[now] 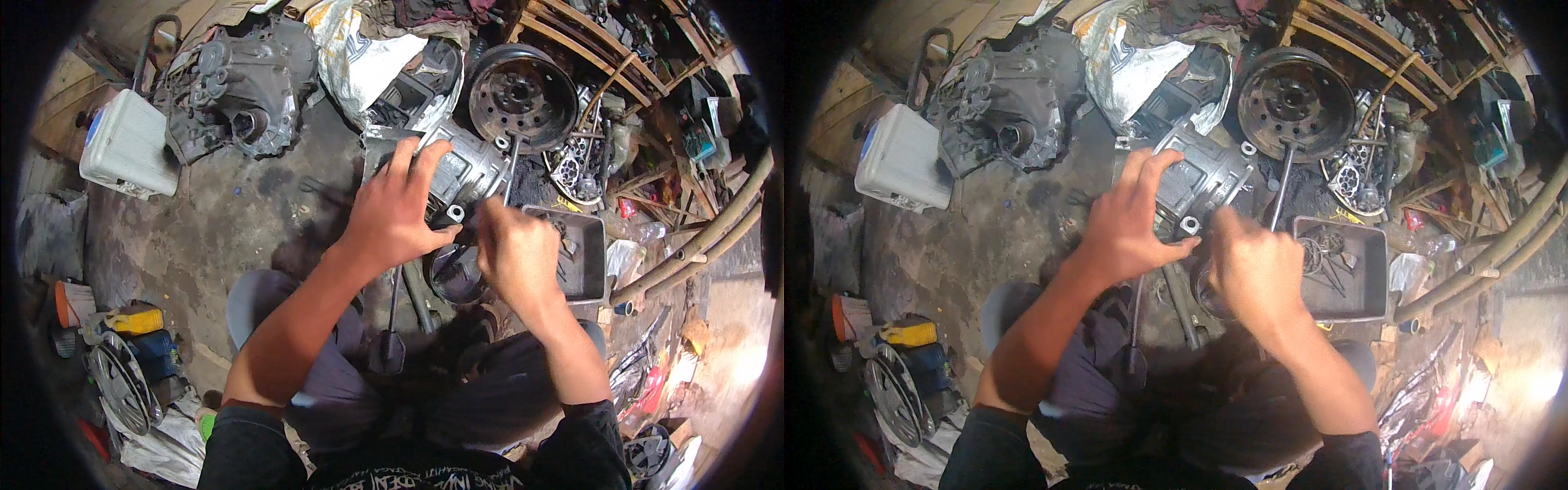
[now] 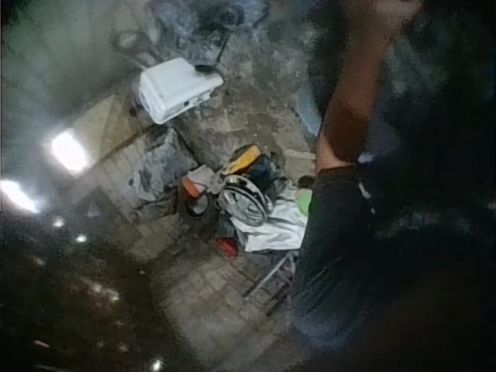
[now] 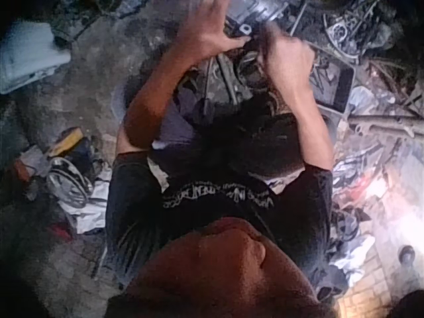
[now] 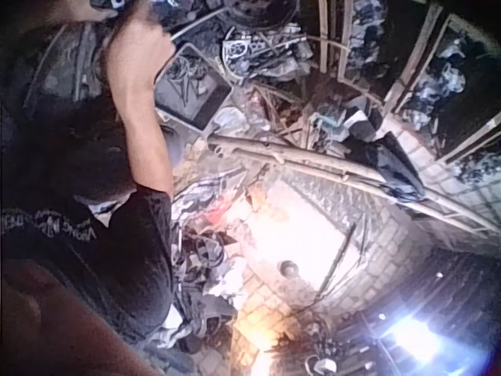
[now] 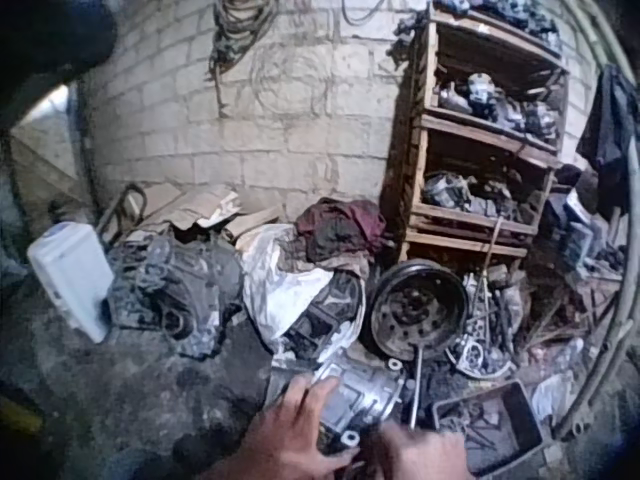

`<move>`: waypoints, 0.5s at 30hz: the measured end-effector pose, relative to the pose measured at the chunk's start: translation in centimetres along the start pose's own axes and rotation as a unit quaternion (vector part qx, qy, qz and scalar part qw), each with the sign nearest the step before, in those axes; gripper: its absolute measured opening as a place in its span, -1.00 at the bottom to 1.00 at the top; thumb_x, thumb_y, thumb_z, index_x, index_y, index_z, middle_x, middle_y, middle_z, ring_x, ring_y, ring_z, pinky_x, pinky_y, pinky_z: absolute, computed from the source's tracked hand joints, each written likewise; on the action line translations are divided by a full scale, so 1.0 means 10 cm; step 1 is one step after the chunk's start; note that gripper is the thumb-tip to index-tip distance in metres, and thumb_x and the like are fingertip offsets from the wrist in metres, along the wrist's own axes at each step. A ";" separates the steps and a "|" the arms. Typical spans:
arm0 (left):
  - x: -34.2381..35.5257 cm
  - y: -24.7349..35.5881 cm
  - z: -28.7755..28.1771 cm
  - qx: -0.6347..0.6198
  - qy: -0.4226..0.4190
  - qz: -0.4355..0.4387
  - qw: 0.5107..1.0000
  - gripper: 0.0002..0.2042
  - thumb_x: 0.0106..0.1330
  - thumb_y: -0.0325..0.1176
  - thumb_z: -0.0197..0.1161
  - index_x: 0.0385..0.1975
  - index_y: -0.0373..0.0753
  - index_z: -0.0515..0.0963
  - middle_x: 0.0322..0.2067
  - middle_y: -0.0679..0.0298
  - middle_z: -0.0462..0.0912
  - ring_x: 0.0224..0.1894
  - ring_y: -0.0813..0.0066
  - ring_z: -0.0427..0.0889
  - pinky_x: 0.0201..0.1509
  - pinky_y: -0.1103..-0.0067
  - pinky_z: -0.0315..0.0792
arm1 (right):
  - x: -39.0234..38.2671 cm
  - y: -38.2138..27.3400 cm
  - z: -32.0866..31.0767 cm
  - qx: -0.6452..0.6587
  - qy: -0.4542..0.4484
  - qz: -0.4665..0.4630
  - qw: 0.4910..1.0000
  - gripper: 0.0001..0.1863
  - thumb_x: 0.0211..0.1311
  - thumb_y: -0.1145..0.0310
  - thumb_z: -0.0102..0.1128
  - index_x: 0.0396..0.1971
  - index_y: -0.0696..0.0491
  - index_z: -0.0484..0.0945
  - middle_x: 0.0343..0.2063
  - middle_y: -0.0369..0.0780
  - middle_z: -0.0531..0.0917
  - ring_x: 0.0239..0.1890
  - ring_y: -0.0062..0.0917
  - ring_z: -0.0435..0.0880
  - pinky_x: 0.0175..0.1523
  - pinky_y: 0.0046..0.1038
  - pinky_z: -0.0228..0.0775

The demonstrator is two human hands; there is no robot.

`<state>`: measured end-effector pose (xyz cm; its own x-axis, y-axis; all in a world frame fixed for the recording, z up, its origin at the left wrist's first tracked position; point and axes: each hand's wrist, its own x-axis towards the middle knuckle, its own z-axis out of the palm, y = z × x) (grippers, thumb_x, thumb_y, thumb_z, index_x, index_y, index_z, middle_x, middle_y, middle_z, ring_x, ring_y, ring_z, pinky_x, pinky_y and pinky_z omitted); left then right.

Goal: The person is seated on the floor in a cluttered workshop, using a wrench to tighten bolts on a metallic mechanical component. They briefly pour liquid from a plastic bottle onto the part before continuing to tighten the bolts.

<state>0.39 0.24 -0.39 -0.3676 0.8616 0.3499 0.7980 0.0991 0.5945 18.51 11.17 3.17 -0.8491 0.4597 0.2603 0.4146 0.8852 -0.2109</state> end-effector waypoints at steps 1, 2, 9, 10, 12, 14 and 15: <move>-0.01 0.00 0.00 0.000 0.001 0.001 1.000 0.03 -0.08 -0.15 0.72 0.46 0.00 0.24 0.37 -0.09 0.36 0.24 -0.30 0.57 0.22 0.05 0.59 | 0.04 0.01 -0.02 -0.024 0.024 0.029 0.999 -0.79 0.13 0.44 0.37 -0.27 0.07 0.53 -0.52 -0.08 0.73 -0.48 -0.06 0.78 -0.40 -0.04 0.60; -0.02 -0.01 0.00 0.000 0.002 0.003 1.000 0.03 -0.08 -0.15 0.72 0.46 -0.01 0.25 0.37 -0.09 0.36 0.25 -0.30 0.57 0.22 0.05 0.59 | 0.08 0.01 -0.10 -0.007 0.010 0.023 1.000 -0.80 0.13 0.45 0.35 -0.26 0.07 0.53 -0.51 -0.08 0.73 -0.47 -0.06 0.79 -0.39 -0.04 0.61; 0.00 0.00 0.00 0.007 -0.008 -0.011 1.000 0.02 -0.08 -0.14 0.72 0.46 -0.01 0.25 0.37 -0.11 0.36 0.26 -0.30 0.56 0.24 0.06 0.58 | 0.03 -0.01 -0.06 -0.029 -0.023 0.000 0.999 -0.78 0.11 0.44 0.37 -0.25 0.08 0.56 -0.51 -0.09 0.74 -0.45 -0.07 0.82 -0.38 -0.07 0.64; 0.00 0.00 0.00 0.005 -0.007 -0.008 1.000 0.03 -0.08 -0.14 0.72 0.46 -0.01 0.25 0.38 -0.11 0.35 0.27 -0.30 0.55 0.24 0.06 0.58 | 0.06 0.01 -0.06 -0.036 0.003 0.029 0.999 -0.79 0.11 0.44 0.37 -0.27 0.08 0.56 -0.52 -0.09 0.74 -0.45 -0.07 0.82 -0.39 -0.07 0.64; 0.01 -0.01 0.00 0.000 -0.002 0.000 1.000 0.03 -0.08 -0.14 0.72 0.46 -0.01 0.25 0.39 -0.11 0.35 0.29 -0.31 0.53 0.25 0.06 0.57 | 0.06 0.00 -0.09 -0.039 -0.019 0.012 0.999 -0.80 0.11 0.44 0.37 -0.27 0.07 0.55 -0.51 -0.10 0.75 -0.45 -0.07 0.82 -0.39 -0.07 0.64; 0.02 0.02 0.01 0.001 -0.003 -0.001 1.000 0.03 -0.08 -0.14 0.72 0.46 -0.01 0.25 0.40 -0.11 0.34 0.31 -0.31 0.52 0.26 0.07 0.57 | -0.03 -0.06 -0.04 -0.036 -0.063 -0.035 0.997 -0.80 0.12 0.45 0.36 -0.27 0.07 0.55 -0.50 -0.11 0.75 -0.46 -0.07 0.81 -0.39 -0.06 0.64; -0.01 0.02 0.00 0.003 -0.007 -0.004 1.000 0.03 -0.08 -0.14 0.72 0.46 -0.02 0.25 0.40 -0.11 0.34 0.32 -0.31 0.51 0.26 0.07 0.57 | -0.05 -0.06 -0.02 -0.035 -0.063 -0.024 0.997 -0.80 0.12 0.44 0.36 -0.26 0.05 0.55 -0.49 -0.12 0.76 -0.47 -0.08 0.81 -0.39 -0.07 0.64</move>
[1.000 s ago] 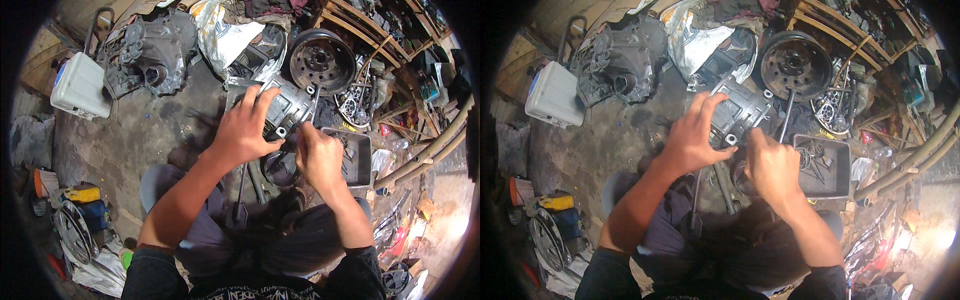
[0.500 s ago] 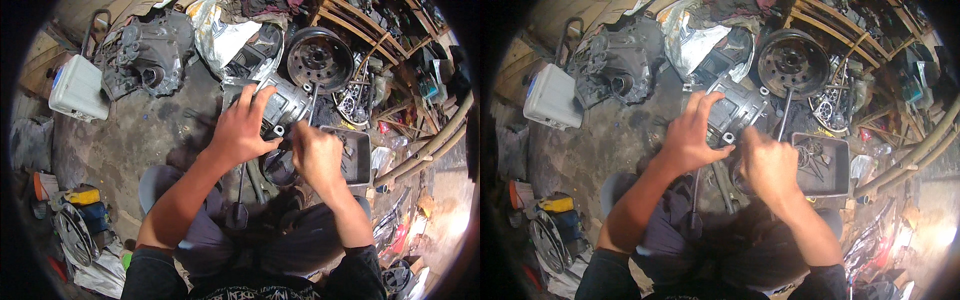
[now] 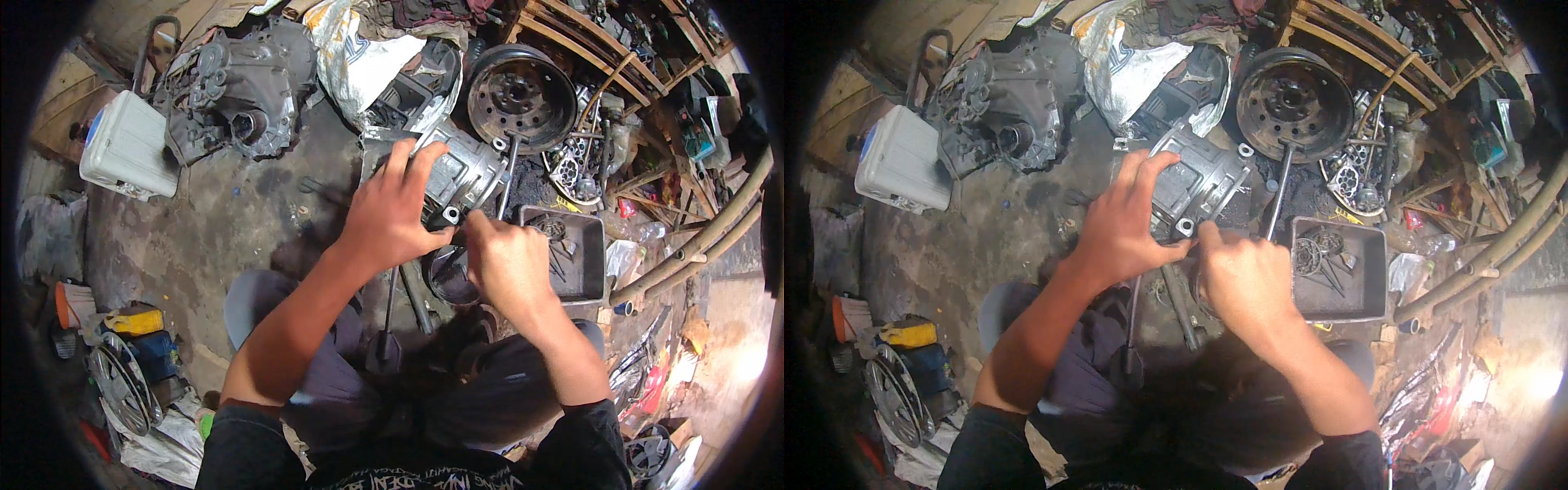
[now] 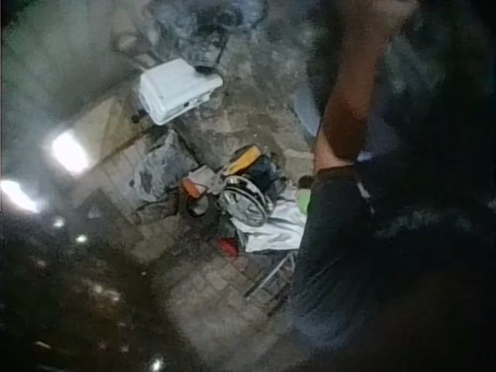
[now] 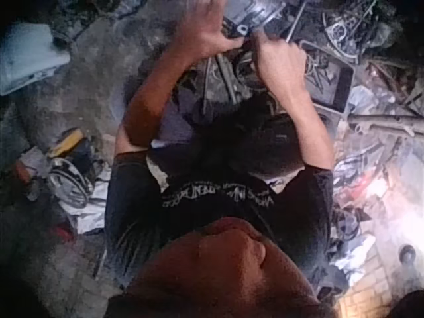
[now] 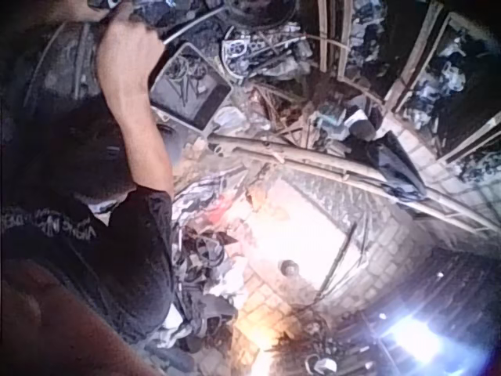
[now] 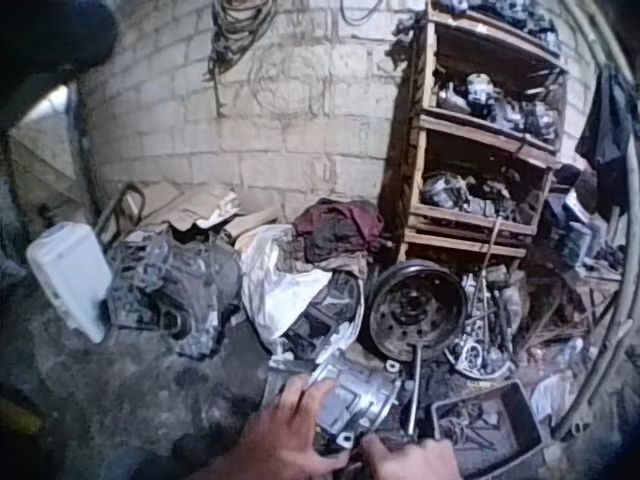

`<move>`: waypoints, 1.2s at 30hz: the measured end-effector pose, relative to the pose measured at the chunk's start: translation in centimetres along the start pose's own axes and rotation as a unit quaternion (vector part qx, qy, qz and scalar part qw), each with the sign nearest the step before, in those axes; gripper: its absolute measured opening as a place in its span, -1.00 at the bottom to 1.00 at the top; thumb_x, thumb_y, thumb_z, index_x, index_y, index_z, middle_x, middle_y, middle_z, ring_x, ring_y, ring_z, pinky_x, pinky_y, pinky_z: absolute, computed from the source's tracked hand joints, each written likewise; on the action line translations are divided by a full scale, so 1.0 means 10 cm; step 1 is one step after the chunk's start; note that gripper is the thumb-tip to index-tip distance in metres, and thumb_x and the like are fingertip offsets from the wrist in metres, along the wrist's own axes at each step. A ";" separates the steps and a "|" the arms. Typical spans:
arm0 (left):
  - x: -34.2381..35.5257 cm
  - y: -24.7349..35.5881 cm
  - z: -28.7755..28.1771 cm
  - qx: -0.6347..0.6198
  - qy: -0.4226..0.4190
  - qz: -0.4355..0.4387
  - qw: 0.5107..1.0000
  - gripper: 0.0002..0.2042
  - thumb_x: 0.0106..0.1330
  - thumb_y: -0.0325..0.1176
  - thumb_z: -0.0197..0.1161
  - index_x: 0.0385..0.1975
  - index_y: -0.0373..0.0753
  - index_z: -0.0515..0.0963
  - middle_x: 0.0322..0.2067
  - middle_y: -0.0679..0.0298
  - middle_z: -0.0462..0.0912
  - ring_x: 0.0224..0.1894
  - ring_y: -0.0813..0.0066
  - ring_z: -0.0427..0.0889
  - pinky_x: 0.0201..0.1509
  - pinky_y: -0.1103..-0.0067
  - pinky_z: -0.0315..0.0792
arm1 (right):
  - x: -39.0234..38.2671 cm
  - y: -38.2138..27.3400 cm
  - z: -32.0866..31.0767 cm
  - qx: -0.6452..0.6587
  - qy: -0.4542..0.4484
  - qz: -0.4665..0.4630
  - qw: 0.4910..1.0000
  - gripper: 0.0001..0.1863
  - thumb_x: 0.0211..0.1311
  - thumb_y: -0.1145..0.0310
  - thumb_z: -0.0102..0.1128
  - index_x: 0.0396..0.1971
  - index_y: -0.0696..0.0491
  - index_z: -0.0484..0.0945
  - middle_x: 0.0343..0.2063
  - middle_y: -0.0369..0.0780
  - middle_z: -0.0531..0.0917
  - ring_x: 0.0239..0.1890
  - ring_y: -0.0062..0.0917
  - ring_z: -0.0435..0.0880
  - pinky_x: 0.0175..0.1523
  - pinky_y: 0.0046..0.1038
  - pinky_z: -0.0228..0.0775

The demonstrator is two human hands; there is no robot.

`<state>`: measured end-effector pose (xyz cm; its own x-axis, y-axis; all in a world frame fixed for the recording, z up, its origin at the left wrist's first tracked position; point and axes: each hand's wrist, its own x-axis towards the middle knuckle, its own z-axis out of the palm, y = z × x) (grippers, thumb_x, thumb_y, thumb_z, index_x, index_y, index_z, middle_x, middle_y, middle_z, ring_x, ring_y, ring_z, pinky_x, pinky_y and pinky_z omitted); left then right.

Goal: The person is seated on the floor in a cluttered workshop, using a wrench to tighten bolts on a metallic mechanical component. They briefly pour liquid from a plastic bottle onto the part before continuing to tighten the bolts.

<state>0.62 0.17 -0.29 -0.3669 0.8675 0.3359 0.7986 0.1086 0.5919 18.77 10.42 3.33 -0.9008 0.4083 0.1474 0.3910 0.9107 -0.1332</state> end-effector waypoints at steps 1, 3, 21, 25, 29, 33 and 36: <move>0.00 -0.01 0.00 0.000 0.004 0.005 1.000 0.03 -0.08 -0.14 0.72 0.46 -0.02 0.25 0.40 -0.11 0.34 0.32 -0.31 0.51 0.27 0.07 0.57 | 0.01 0.01 -0.02 0.001 0.011 0.008 1.000 -0.79 0.11 0.43 0.37 -0.26 0.05 0.55 -0.48 -0.11 0.76 -0.47 -0.08 0.81 -0.39 -0.07 0.64; 0.01 -0.02 0.00 -0.003 0.013 0.013 1.000 0.02 -0.08 -0.14 0.72 0.45 -0.02 0.25 0.40 -0.11 0.35 0.33 -0.30 0.50 0.28 0.08 0.57 | 0.09 0.07 -0.12 0.000 0.031 0.024 0.999 -0.77 0.10 0.42 0.39 -0.24 0.04 0.56 -0.47 -0.11 0.77 -0.47 -0.09 0.82 -0.38 -0.06 0.65; 0.02 0.00 -0.03 0.000 0.009 0.007 1.000 0.02 -0.08 -0.17 0.72 0.46 -0.02 0.26 0.38 -0.13 0.36 0.32 -0.31 0.53 0.29 0.06 0.56 | 0.09 0.03 -0.11 -0.004 -0.001 0.019 1.000 -0.70 0.02 0.43 0.44 -0.23 0.07 0.55 -0.43 -0.11 0.77 -0.42 -0.10 0.84 -0.36 -0.10 0.67; 0.01 0.00 -0.03 -0.004 -0.010 -0.009 1.000 0.03 -0.09 -0.18 0.72 0.46 -0.02 0.26 0.38 -0.10 0.37 0.29 -0.30 0.55 0.28 0.07 0.57 | 0.07 0.03 -0.11 -0.030 -0.054 -0.026 0.998 -0.66 0.02 0.44 0.46 -0.16 0.06 0.59 -0.44 -0.06 0.78 -0.40 -0.09 0.84 -0.34 -0.09 0.67; 0.00 -0.03 -0.02 0.000 0.002 -0.001 1.000 0.02 -0.09 -0.18 0.72 0.45 -0.03 0.26 0.38 -0.10 0.37 0.28 -0.30 0.56 0.27 0.07 0.57 | 0.12 0.07 -0.19 -0.023 -0.067 -0.036 0.997 -0.64 0.04 0.43 0.45 -0.12 0.07 0.61 -0.48 -0.04 0.78 -0.38 -0.08 0.85 -0.33 -0.09 0.67; 0.02 -0.02 0.02 -0.004 0.008 0.003 1.000 0.02 -0.10 -0.17 0.73 0.44 -0.04 0.27 0.38 -0.14 0.37 0.30 -0.30 0.55 0.28 0.07 0.56 | 0.10 0.04 -0.11 -0.008 -0.024 0.014 1.000 -0.73 0.08 0.44 0.42 -0.20 0.06 0.59 -0.48 -0.04 0.77 -0.39 -0.08 0.84 -0.34 -0.08 0.66; 0.01 -0.04 0.03 0.006 0.033 0.027 0.999 0.03 -0.10 -0.17 0.73 0.44 -0.03 0.26 0.37 -0.17 0.38 0.31 -0.31 0.53 0.29 0.07 0.55 | 0.15 0.08 -0.17 0.009 0.022 0.045 0.999 -0.77 0.10 0.42 0.40 -0.26 0.06 0.57 -0.48 -0.07 0.77 -0.41 -0.07 0.83 -0.36 -0.07 0.65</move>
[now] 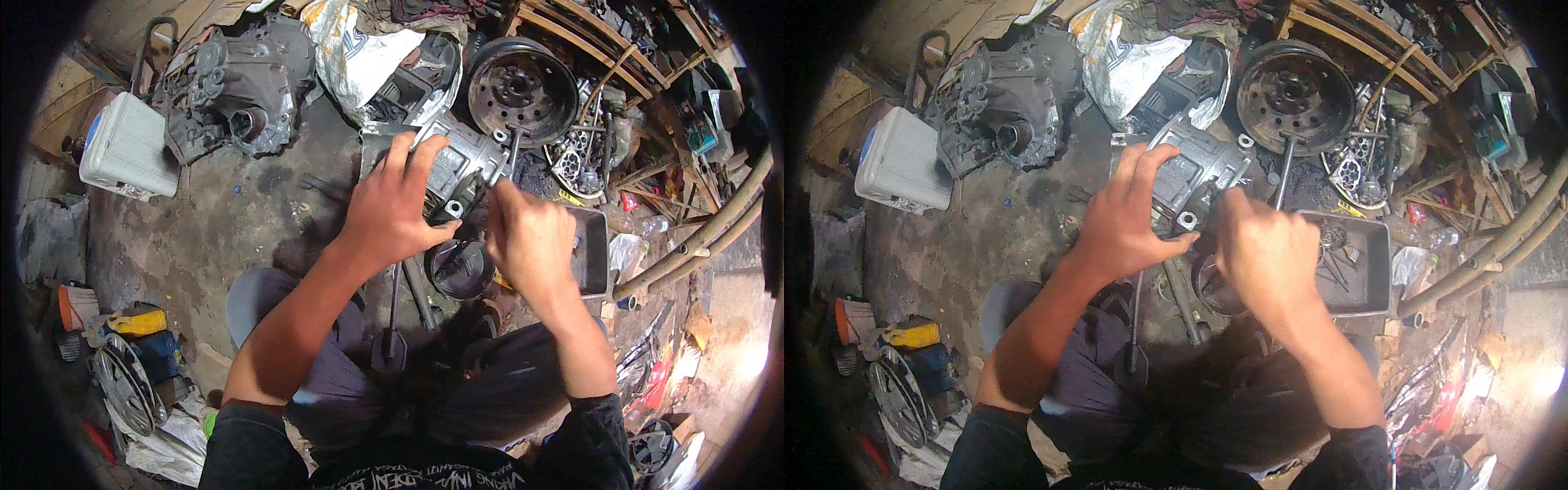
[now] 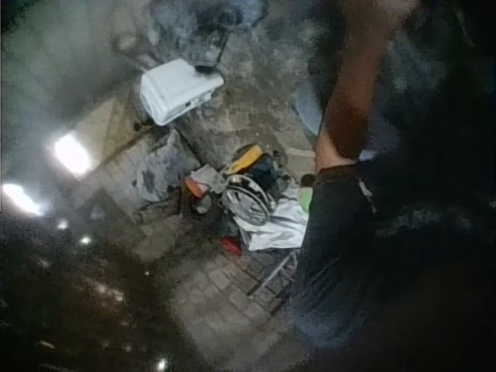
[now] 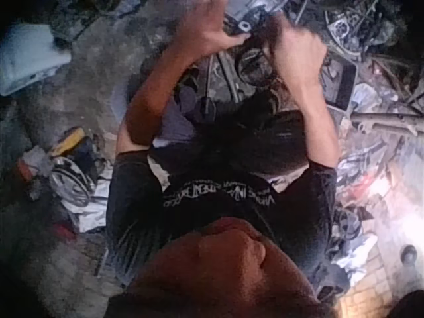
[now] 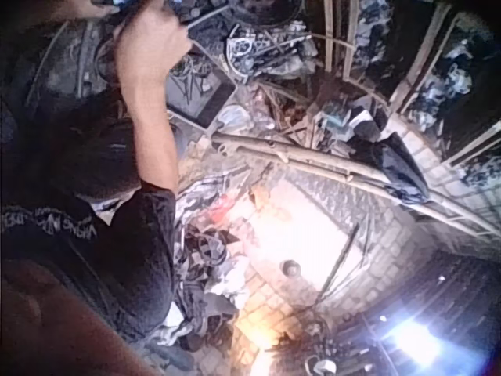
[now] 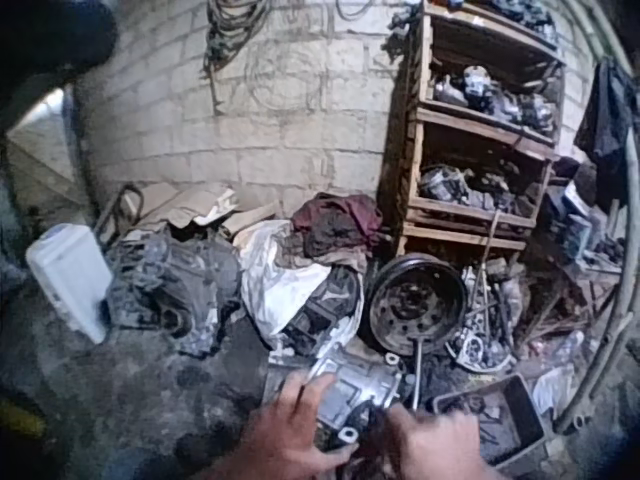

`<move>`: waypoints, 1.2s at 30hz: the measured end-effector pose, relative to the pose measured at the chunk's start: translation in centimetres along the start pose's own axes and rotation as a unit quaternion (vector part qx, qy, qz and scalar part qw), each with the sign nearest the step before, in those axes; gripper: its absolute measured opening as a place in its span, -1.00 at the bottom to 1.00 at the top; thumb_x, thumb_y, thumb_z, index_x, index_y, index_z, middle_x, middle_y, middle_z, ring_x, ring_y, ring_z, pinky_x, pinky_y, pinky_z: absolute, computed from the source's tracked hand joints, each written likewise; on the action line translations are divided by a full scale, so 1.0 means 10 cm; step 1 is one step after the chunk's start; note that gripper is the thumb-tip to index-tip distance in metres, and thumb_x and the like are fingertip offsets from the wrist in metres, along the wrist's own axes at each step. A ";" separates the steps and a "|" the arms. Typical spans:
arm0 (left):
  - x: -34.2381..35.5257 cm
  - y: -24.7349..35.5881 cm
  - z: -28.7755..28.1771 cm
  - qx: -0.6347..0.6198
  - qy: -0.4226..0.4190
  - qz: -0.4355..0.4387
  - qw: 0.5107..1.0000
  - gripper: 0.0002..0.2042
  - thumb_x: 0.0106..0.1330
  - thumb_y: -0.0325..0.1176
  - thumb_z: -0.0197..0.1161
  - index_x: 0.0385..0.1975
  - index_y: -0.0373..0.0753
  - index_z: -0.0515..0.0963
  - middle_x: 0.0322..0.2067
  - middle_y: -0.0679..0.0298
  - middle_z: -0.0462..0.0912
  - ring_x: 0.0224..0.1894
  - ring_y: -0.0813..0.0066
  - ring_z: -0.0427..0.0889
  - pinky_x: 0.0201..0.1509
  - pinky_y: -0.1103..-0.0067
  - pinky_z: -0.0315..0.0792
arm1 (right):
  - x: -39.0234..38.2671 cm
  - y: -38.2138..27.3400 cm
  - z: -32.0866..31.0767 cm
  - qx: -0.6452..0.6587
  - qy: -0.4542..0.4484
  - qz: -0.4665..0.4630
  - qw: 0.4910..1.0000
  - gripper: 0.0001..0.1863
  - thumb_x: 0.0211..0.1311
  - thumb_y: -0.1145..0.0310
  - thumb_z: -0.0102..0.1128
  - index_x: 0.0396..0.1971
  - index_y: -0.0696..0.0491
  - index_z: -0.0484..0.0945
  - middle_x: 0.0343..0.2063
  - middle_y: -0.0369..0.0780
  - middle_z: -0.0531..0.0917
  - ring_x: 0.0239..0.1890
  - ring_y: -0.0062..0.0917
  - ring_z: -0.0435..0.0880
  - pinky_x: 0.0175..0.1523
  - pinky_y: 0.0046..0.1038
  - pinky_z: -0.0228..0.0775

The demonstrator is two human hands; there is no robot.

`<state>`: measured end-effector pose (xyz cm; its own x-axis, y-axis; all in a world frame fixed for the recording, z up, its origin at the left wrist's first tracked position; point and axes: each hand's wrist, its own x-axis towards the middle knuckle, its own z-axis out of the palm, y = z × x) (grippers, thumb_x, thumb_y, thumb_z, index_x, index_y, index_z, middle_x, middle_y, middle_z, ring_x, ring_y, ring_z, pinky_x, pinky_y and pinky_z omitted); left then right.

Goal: The person is seated on the floor in a cluttered workshop, using a wrench to tighten bolts on a metallic mechanical component. They briefly pour liquid from a plastic bottle onto the part before continuing to tighten the bolts.

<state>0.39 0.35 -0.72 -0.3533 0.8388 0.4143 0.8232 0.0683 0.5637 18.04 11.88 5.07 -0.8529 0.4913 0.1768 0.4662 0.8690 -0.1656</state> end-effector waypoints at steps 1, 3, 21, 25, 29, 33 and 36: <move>-0.01 0.00 0.00 0.002 -0.006 -0.006 1.000 0.03 -0.10 -0.17 0.73 0.45 -0.04 0.26 0.37 -0.17 0.38 0.31 -0.31 0.52 0.29 0.07 0.55 | 0.02 0.03 -0.03 0.003 0.014 0.008 1.000 -0.78 0.10 0.41 0.39 -0.28 0.06 0.56 -0.48 -0.08 0.77 -0.42 -0.07 0.82 -0.36 -0.06 0.64; -0.02 0.00 0.00 0.008 -0.019 -0.015 1.000 0.03 -0.10 -0.17 0.73 0.45 -0.04 0.25 0.36 -0.16 0.39 0.33 -0.32 0.51 0.30 0.06 0.54 | -0.05 0.07 0.05 -0.002 -0.031 -0.046 0.998 -0.76 0.07 0.42 0.40 -0.27 0.05 0.55 -0.46 -0.07 0.76 -0.42 -0.07 0.81 -0.36 -0.04 0.64; 0.00 0.04 -0.03 -0.015 -0.029 -0.022 0.999 0.03 -0.10 -0.18 0.73 0.45 -0.03 0.26 0.37 -0.14 0.38 0.31 -0.34 0.52 0.28 0.07 0.56 | -0.13 0.02 0.11 -0.009 -0.060 -0.040 0.997 -0.68 -0.02 0.45 0.44 -0.21 0.05 0.59 -0.47 -0.08 0.77 -0.42 -0.07 0.83 -0.34 -0.09 0.67; 0.00 0.01 -0.01 -0.003 -0.015 -0.013 1.000 0.02 -0.10 -0.19 0.73 0.45 -0.03 0.26 0.37 -0.13 0.38 0.32 -0.32 0.52 0.29 0.07 0.55 | -0.15 0.01 0.12 -0.002 -0.048 -0.029 0.998 -0.68 -0.02 0.46 0.44 -0.21 0.07 0.58 -0.42 -0.07 0.78 -0.40 -0.07 0.83 -0.32 -0.08 0.67; 0.00 0.01 -0.04 -0.002 -0.019 -0.020 1.000 0.03 -0.10 -0.17 0.73 0.45 -0.03 0.26 0.37 -0.14 0.38 0.33 -0.32 0.51 0.30 0.07 0.54 | -0.11 -0.01 0.05 0.007 -0.052 -0.028 0.998 -0.69 0.01 0.46 0.44 -0.22 0.07 0.57 -0.39 -0.07 0.79 -0.39 -0.07 0.83 -0.31 -0.07 0.66; 0.01 0.00 -0.01 0.000 -0.017 -0.010 1.000 0.03 -0.09 -0.16 0.72 0.45 -0.03 0.26 0.36 -0.15 0.38 0.33 -0.32 0.51 0.29 0.07 0.55 | -0.12 0.05 0.11 0.017 -0.026 -0.030 0.999 -0.71 0.03 0.44 0.45 -0.23 0.06 0.57 -0.45 -0.07 0.77 -0.40 -0.05 0.82 -0.33 -0.05 0.65; 0.01 0.03 -0.02 -0.008 -0.028 -0.023 0.999 0.02 -0.09 -0.17 0.72 0.45 -0.03 0.26 0.36 -0.13 0.38 0.32 -0.32 0.51 0.28 0.06 0.56 | -0.10 0.04 0.11 0.017 -0.029 -0.028 0.999 -0.73 0.05 0.42 0.44 -0.25 0.06 0.56 -0.47 -0.05 0.76 -0.41 -0.04 0.82 -0.33 -0.06 0.65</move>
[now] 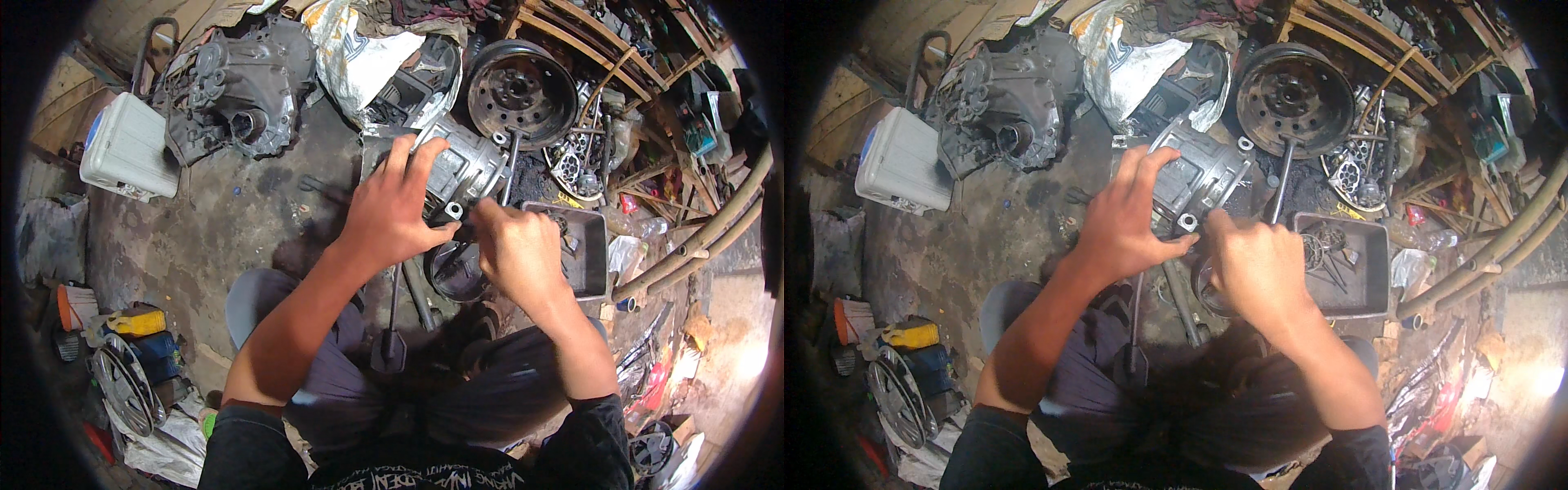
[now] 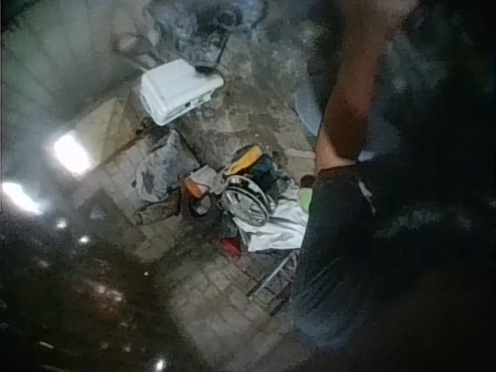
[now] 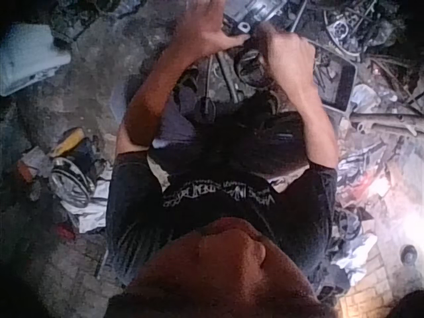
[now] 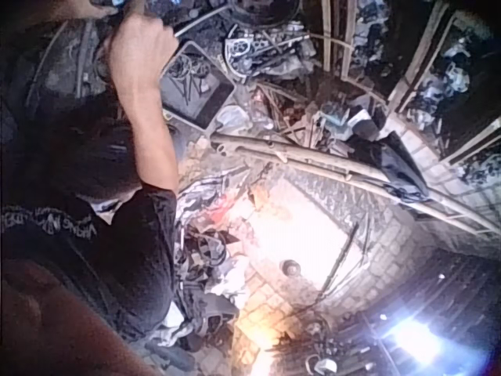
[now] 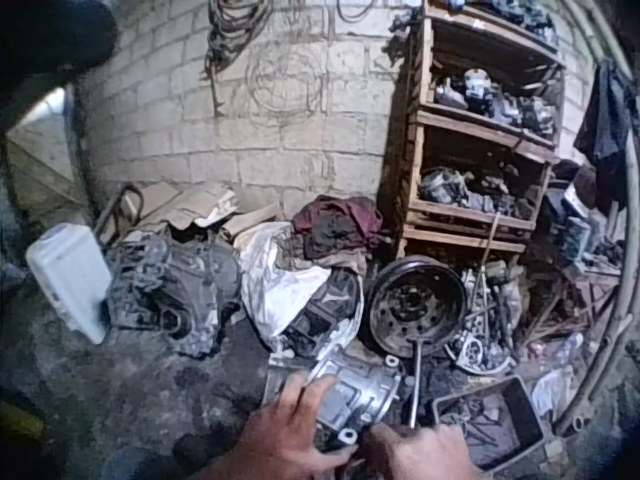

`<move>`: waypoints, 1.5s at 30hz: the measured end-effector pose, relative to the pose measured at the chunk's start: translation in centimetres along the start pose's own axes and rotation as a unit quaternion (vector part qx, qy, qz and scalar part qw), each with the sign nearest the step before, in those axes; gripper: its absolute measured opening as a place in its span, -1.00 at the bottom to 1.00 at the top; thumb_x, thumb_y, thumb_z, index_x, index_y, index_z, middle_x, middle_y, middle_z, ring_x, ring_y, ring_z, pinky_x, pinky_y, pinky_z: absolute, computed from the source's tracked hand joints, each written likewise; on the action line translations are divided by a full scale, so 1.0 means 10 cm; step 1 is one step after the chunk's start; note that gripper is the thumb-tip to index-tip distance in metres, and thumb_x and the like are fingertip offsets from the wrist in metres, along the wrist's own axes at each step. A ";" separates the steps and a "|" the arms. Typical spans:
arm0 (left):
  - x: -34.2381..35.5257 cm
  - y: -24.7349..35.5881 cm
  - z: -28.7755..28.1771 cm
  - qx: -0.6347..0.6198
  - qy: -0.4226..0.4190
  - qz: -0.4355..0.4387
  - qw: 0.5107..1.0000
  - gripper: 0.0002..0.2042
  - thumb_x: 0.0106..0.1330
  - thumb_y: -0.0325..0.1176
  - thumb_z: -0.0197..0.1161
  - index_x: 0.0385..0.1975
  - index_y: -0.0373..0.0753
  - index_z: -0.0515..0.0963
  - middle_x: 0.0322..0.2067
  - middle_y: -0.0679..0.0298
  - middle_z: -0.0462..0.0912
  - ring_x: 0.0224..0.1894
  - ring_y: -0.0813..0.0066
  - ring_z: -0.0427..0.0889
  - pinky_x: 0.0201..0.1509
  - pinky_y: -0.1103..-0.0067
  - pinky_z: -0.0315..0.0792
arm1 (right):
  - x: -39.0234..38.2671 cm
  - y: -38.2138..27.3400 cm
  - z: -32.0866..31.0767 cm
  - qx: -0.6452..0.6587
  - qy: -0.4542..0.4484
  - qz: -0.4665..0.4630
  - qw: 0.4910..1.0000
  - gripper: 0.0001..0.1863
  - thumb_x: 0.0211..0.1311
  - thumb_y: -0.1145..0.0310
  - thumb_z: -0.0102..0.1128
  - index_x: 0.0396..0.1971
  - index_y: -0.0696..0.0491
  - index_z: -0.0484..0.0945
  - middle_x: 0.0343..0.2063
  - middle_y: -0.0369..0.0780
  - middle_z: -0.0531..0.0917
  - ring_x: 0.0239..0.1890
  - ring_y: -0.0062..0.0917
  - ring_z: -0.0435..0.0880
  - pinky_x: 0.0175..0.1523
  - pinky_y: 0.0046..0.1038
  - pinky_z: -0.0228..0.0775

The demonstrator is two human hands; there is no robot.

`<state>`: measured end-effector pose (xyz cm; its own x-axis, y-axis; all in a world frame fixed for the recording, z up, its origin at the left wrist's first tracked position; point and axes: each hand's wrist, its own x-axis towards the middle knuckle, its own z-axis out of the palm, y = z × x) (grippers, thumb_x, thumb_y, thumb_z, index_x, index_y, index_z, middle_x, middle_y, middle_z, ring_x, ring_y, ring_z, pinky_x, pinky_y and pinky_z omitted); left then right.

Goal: The person is seated on the floor in a cluttered workshop, using a wrench to tighten bolts on a metallic mechanical component. They briefly pour liquid from a plastic bottle onto the part before continuing to tighten the bolts.

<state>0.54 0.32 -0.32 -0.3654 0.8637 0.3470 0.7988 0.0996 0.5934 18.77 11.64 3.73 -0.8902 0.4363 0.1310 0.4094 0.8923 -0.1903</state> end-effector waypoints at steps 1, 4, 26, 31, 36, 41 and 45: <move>-0.01 -0.01 0.00 0.001 0.005 0.003 1.000 0.02 -0.09 -0.17 0.72 0.45 -0.03 0.26 0.36 -0.13 0.38 0.32 -0.33 0.51 0.27 0.06 0.56 | 0.03 0.00 -0.02 0.007 0.024 0.010 1.000 -0.74 0.05 0.42 0.43 -0.26 0.06 0.56 -0.47 -0.04 0.76 -0.42 -0.03 0.81 -0.34 -0.06 0.66; 0.00 -0.03 0.00 -0.002 0.009 0.010 1.000 0.02 -0.09 -0.16 0.72 0.45 -0.03 0.26 0.37 -0.13 0.37 0.31 -0.34 0.51 0.26 0.05 0.56 | 0.03 0.01 0.00 -0.005 0.005 0.002 1.000 -0.77 0.08 0.41 0.41 -0.27 0.06 0.56 -0.47 -0.03 0.76 -0.44 -0.02 0.80 -0.34 -0.06 0.65; -0.02 -0.04 0.00 -0.001 0.005 0.003 1.000 0.04 -0.09 -0.16 0.73 0.46 -0.05 0.25 0.39 -0.16 0.37 0.36 -0.32 0.48 0.33 0.08 0.53 | 0.03 -0.01 -0.09 0.011 -0.010 0.021 1.000 -0.70 -0.01 0.46 0.47 -0.26 0.05 0.57 -0.43 -0.04 0.77 -0.35 -0.04 0.83 -0.29 -0.06 0.66; -0.01 0.00 0.00 0.000 0.008 -0.002 1.000 0.03 -0.10 -0.18 0.74 0.45 -0.04 0.27 0.40 -0.15 0.36 0.36 -0.29 0.48 0.33 0.11 0.54 | -0.02 0.04 -0.11 -0.010 -0.065 0.001 0.998 -0.69 0.00 0.46 0.46 -0.22 0.06 0.59 -0.43 -0.06 0.77 -0.39 -0.02 0.81 -0.31 -0.05 0.63; -0.01 0.03 0.00 -0.014 0.037 0.018 0.999 0.00 -0.11 -0.24 0.74 0.43 -0.04 0.32 0.38 -0.14 0.37 0.35 -0.26 0.49 0.33 0.12 0.54 | -0.03 0.06 -0.17 0.010 -0.058 -0.016 0.998 -0.71 0.03 0.44 0.43 -0.20 0.04 0.62 -0.47 -0.07 0.77 -0.42 -0.04 0.80 -0.32 -0.07 0.62; 0.01 0.10 -0.03 -0.007 -0.004 -0.038 0.999 -0.02 -0.10 -0.25 0.74 0.42 -0.05 0.34 0.34 -0.15 0.39 0.32 -0.29 0.51 0.33 0.10 0.54 | 0.01 0.07 -0.22 -0.013 -0.096 -0.019 0.995 -0.72 0.05 0.44 0.41 -0.20 0.03 0.62 -0.45 -0.07 0.77 -0.41 -0.06 0.80 -0.32 -0.10 0.62; 0.00 0.12 -0.04 -0.004 -0.007 -0.043 0.999 -0.05 -0.12 -0.25 0.73 0.40 -0.05 0.39 0.34 -0.15 0.39 0.29 -0.29 0.55 0.30 0.12 0.57 | 0.07 0.01 -0.34 0.009 -0.114 -0.014 0.993 -0.76 0.07 0.45 0.39 -0.22 0.02 0.61 -0.48 -0.11 0.73 -0.44 -0.11 0.79 -0.36 -0.10 0.57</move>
<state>1.32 0.25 0.73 -0.4255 0.8592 0.2840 0.7606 0.1694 0.6268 18.86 12.47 7.08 -0.9243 0.3718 -0.0859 0.3816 0.9007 -0.2079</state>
